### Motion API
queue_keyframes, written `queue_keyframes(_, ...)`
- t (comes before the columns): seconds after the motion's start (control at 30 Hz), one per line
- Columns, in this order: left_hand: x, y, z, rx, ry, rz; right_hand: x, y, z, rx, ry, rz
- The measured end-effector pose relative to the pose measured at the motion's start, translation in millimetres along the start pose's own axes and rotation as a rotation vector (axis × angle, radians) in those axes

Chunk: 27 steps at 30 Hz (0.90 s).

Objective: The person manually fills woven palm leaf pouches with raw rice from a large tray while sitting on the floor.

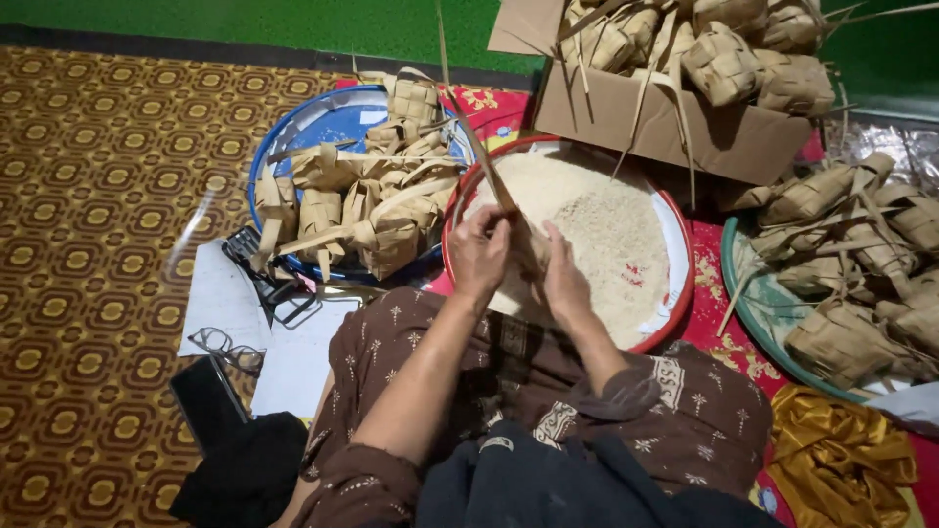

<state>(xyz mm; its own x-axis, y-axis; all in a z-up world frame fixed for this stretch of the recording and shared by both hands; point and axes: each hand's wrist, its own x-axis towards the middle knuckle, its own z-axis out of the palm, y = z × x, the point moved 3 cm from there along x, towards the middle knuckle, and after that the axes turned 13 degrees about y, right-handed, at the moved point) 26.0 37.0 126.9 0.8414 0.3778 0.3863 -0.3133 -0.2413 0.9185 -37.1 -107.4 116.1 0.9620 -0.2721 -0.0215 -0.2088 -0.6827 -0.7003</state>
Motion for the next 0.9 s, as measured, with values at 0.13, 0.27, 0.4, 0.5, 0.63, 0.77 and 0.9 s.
queue_keyframes(0.13,49.2,-2.1,-4.4,0.197,0.057,0.056,8.4,26.0,-14.4,0.047,0.05,-0.057)
queue_keyframes(0.27,117.4,16.3,-29.8,0.184,0.249,0.341,9.1,77.9,-14.5,0.102,0.037,-0.026)
queue_keyframes(0.4,194.9,15.0,-60.2,0.296,0.337,0.413,-4.1,90.2,-26.6,0.223,-0.027,0.004)
queue_keyframes(0.5,254.8,-18.7,-72.1,0.342,0.503,0.514,-0.9,97.2,-28.6,0.193,0.0,0.017)
queue_keyframes(0.63,269.0,-68.3,-86.6,0.246,0.559,0.474,4.4,103.9,-18.8,0.189,-0.001,0.083)
queue_keyframes(0.77,251.4,-161.1,-92.5,0.503,0.361,-0.1,14.9,136.9,0.9,0.186,0.064,-0.089)
queue_keyframes(0.9,215.7,-176.7,-103.6,0.917,0.29,-0.111,15.7,141.7,-9.8,0.12,0.091,-0.157)
